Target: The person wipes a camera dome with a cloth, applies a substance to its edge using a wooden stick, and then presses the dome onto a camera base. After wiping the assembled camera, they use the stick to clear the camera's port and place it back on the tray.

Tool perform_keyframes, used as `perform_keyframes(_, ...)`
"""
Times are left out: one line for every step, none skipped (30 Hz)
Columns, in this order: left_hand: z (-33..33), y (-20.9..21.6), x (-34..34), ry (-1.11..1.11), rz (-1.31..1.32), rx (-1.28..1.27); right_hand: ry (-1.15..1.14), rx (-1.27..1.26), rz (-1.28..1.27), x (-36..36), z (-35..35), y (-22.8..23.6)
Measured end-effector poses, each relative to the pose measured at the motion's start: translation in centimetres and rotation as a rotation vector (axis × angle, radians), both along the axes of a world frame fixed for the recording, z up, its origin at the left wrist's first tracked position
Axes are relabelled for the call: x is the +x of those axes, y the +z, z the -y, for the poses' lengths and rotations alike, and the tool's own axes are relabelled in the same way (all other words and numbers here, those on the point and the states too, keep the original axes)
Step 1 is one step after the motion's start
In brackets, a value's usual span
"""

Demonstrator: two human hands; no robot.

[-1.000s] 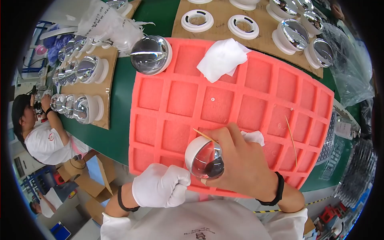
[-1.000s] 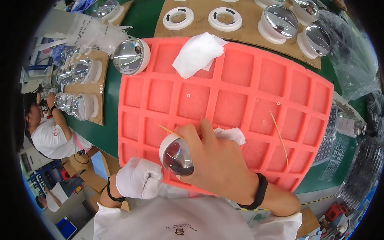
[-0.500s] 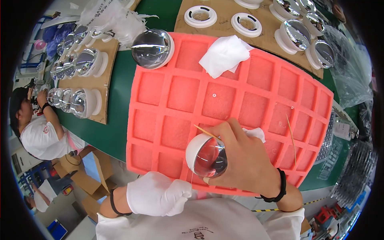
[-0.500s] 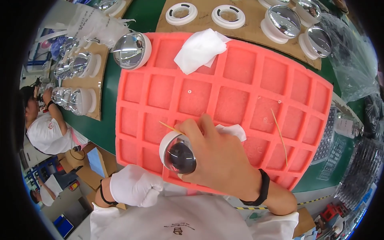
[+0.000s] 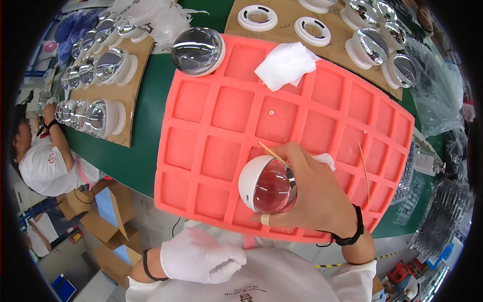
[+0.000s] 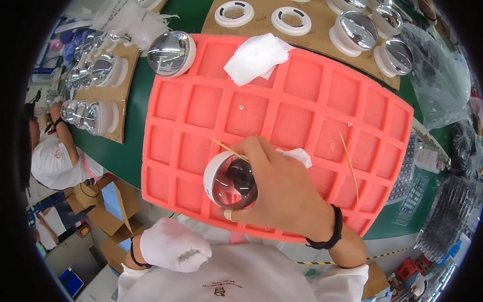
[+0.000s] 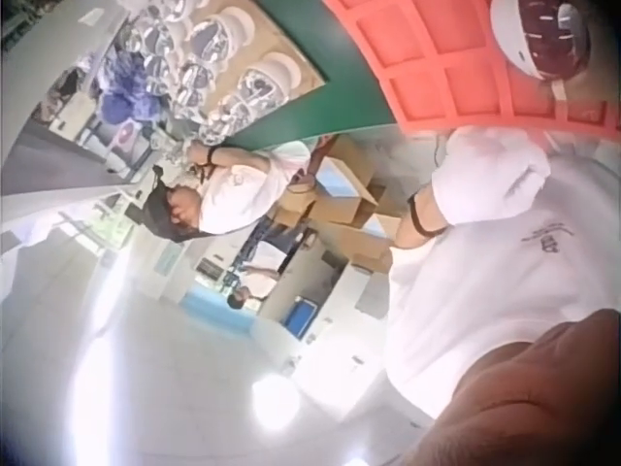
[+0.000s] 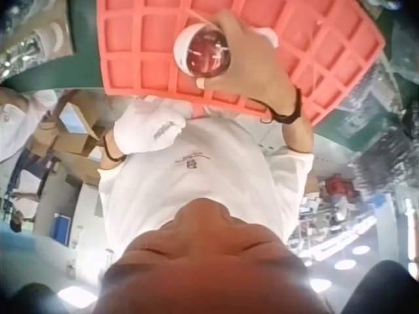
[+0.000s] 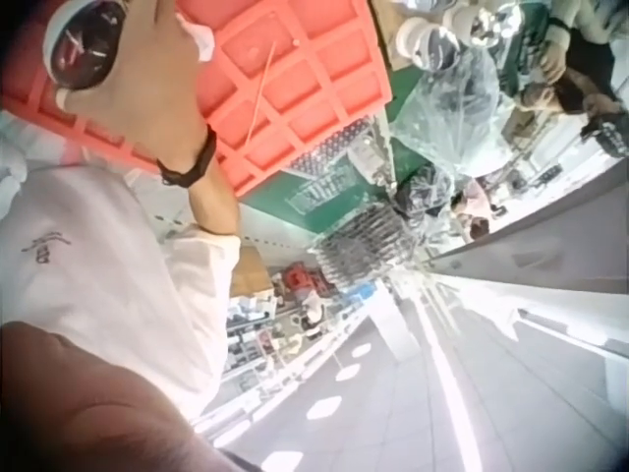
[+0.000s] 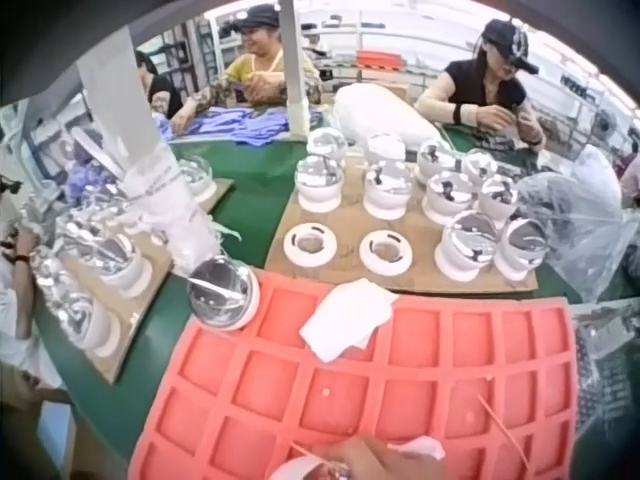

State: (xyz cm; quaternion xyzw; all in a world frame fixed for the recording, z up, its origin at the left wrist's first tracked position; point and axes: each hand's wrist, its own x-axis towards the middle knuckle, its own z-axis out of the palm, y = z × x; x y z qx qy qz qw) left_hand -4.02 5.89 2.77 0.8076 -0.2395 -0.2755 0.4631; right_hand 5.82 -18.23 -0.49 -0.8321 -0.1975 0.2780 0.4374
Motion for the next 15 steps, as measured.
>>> perform_keyframes(-0.1,0.1,0.0,0.042,0.04,0.011,0.007,-0.003,0.002,-0.1,0.0,0.1)
perform_keyframes(-0.2,0.0,-0.1,0.049,0.041,0.008,0.007,-0.006,-0.004,-0.1,0.0,0.1)
perform_keyframes(-0.4,-0.3,-0.1,0.138,0.072,0.009,0.001,-0.015,-0.008,-0.2,0.0,0.2)
perform_keyframes(-0.5,-0.6,-0.1,0.227,0.102,0.01,0.003,-0.023,-0.005,-0.1,0.1,0.3)
perform_keyframes(-0.5,-0.7,-0.2,0.229,0.103,0.001,-0.004,-0.029,-0.037,-0.1,0.2,0.3)
perform_keyframes(-0.6,-0.6,-0.2,0.371,0.047,0.027,-0.009,-0.031,-0.067,0.1,0.2,0.3)
perform_keyframes(-0.7,-0.6,-0.1,0.513,-0.011,0.051,-0.007,-0.035,-0.063,0.2,0.2,0.2)
perform_keyframes(-0.5,-0.9,1.1,0.57,0.106,0.016,-0.013,-0.029,-0.066,0.5,0.1,0.1)
perform_keyframes(-0.5,-1.1,1.4,0.579,0.114,0.017,-0.012,-0.018,-0.066,0.6,0.0,0.1)
perform_keyframes(-0.7,-1.4,1.7,0.646,0.179,0.031,-0.001,-0.014,-0.058,0.8,-0.3,0.3)
perform_keyframes(-1.2,-1.6,2.0,0.717,0.247,0.049,0.019,-0.035,-0.072,1.1,-0.7,0.6)
perform_keyframes(-1.7,-1.3,2.0,0.712,0.274,0.086,0.047,-0.045,-0.077,1.3,-1.1,0.9)
perform_keyframes(-2.2,-0.9,2.0,0.708,0.338,0.144,0.095,-0.002,-0.049,1.3,-1.6,1.3)
perform_keyframes(-2.3,-0.6,1.9,0.71,0.403,0.213,0.097,-0.011,-0.009,1.0,-1.5,1.7)
perform_keyframes(-1.7,-1.3,2.8,0.744,0.384,0.168,0.086,-0.015,0.044,0.9,-1.1,1.3)
